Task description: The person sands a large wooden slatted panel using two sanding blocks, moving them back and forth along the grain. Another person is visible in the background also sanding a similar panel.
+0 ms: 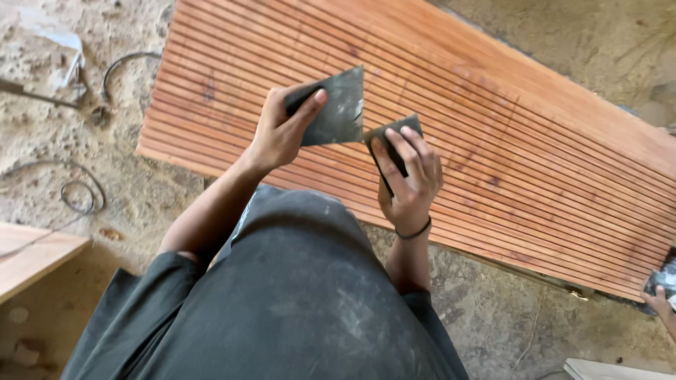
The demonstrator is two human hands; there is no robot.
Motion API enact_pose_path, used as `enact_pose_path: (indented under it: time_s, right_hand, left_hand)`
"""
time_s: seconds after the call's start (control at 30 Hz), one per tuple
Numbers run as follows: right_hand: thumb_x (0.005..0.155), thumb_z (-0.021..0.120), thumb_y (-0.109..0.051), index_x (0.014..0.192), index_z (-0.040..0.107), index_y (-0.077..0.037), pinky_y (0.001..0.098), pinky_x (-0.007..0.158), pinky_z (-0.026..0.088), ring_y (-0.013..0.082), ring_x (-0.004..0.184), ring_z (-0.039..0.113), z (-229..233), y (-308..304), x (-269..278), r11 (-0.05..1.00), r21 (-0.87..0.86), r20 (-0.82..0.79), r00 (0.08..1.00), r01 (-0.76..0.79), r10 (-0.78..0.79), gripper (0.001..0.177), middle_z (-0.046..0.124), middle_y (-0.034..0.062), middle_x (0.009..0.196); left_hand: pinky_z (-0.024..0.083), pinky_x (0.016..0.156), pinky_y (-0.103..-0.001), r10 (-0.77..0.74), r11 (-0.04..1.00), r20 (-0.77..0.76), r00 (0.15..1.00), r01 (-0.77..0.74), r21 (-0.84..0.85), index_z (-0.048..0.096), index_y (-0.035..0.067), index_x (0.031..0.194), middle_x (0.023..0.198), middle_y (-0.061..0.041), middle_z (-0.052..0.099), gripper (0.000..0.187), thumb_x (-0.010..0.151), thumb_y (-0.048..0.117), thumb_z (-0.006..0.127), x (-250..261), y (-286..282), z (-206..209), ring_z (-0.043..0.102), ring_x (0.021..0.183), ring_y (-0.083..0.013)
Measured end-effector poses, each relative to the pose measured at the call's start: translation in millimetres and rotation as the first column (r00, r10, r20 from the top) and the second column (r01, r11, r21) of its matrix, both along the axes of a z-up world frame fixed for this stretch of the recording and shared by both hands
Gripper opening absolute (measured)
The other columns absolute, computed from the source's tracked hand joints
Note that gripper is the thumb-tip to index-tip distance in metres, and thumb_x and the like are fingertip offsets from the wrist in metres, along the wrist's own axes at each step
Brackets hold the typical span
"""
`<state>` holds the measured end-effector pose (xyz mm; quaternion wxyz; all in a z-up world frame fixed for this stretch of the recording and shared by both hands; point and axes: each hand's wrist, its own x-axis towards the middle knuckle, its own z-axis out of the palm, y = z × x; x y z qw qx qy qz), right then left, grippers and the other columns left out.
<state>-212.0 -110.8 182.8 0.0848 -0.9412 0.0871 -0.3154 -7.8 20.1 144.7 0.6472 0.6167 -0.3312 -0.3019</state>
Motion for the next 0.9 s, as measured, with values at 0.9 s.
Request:
enact_pose_path:
  time_s: [0.9]
  right_hand:
    - [0.099, 0.051, 0.004, 0.123, 0.070, 0.001, 0.0305, 0.084, 0.050, 0.0194, 0.101, 0.062, -193, -40, 12, 0.346, 0.937, -0.060, 0.947, -0.055, 0.314, 0.031, 0.069, 0.0100, 0.118]
  left_hand:
    - [0.057, 0.072, -0.028, 0.234, 0.963, -0.514, 0.825, -0.271, 0.004, 0.069, -0.002, 0.110, 0.091, -0.002, 0.070, 0.040, 0.100, 0.036, 0.066, 26, -32, -163, 0.065, 0.079, -0.0103]
